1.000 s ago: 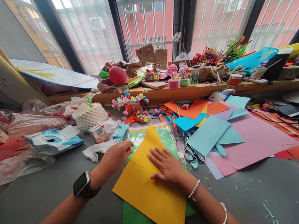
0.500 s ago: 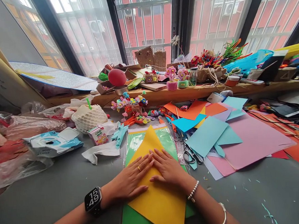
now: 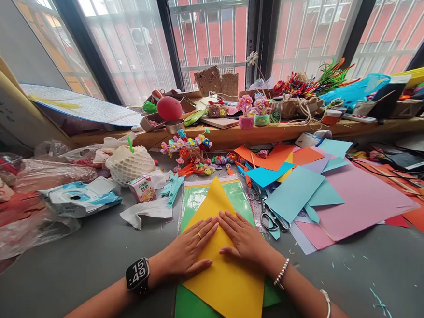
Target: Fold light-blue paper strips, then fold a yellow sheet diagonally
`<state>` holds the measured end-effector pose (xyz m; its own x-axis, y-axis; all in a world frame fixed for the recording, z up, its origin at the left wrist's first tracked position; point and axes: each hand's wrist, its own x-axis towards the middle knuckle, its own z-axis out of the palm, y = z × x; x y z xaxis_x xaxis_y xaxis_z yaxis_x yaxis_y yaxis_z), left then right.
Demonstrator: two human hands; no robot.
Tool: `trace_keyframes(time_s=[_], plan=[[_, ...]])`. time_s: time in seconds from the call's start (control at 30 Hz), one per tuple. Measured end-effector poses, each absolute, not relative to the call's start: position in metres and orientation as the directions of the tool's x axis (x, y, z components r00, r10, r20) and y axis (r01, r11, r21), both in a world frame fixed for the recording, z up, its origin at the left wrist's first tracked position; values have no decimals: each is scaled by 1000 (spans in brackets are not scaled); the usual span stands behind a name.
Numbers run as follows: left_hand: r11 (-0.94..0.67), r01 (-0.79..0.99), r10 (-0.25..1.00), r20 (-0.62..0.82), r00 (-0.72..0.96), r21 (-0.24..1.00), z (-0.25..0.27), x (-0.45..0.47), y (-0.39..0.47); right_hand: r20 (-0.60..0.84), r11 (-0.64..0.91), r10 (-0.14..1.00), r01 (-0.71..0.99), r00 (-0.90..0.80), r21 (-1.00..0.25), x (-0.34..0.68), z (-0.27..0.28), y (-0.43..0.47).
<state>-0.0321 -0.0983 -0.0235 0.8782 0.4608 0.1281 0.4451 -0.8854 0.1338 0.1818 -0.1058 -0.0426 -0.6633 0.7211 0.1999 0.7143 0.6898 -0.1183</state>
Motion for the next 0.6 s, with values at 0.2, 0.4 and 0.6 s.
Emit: trace_keyframes(time_s=[0.2, 0.4, 0.6], plan=[[-884, 450, 464, 127, 877, 125, -21, -32, -99, 173, 683, 728, 725, -663, -94, 186, -43, -108], [-876, 459, 477, 122, 870, 149, -17, -31, -100, 231, 673, 723, 740, -651, -20, 209, -47, -128], [-879, 459, 469, 66, 880, 131, -12, -31, -100, 257, 666, 715, 745, -650, 32, 223, -45, -140]])
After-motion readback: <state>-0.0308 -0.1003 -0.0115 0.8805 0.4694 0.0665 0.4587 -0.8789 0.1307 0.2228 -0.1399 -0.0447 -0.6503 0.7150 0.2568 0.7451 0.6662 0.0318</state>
